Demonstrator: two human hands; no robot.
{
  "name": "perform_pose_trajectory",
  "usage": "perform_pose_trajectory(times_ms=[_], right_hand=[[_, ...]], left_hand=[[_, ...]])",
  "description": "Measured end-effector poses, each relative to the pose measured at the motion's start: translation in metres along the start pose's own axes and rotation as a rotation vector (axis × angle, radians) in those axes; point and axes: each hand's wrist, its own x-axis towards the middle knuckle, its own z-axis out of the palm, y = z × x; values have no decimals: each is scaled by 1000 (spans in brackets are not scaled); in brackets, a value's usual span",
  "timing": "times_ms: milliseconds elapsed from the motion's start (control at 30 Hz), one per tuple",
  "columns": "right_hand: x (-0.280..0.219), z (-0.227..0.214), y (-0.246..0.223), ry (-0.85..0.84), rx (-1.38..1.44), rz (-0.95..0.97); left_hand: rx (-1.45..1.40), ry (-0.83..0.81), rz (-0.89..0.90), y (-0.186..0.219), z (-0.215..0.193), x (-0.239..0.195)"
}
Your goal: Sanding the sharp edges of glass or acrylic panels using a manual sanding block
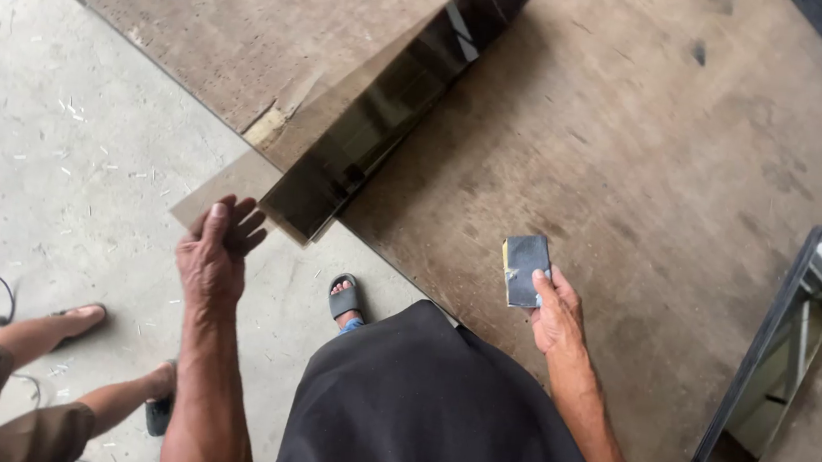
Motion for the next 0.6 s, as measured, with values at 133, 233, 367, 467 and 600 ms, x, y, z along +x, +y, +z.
perform_pose_trajectory(times_ms=[133,233,367,467,600], right_hand=[[-14,-3,-35,114,0,-134],[-46,-2,-100,177,-203,-272],[-25,-21,-145,241,-674,-773],[-29,25,-180,395,-662,-897],[-42,115,-192,275,-473,-1024]], left_hand=[[91,-107,109,25,18,-19],[197,-191,182,41,49,-49],[321,-334,233,50,106,-89],[473,-434,249,59,145,-111],[681,-542,277,69,171,-126]])
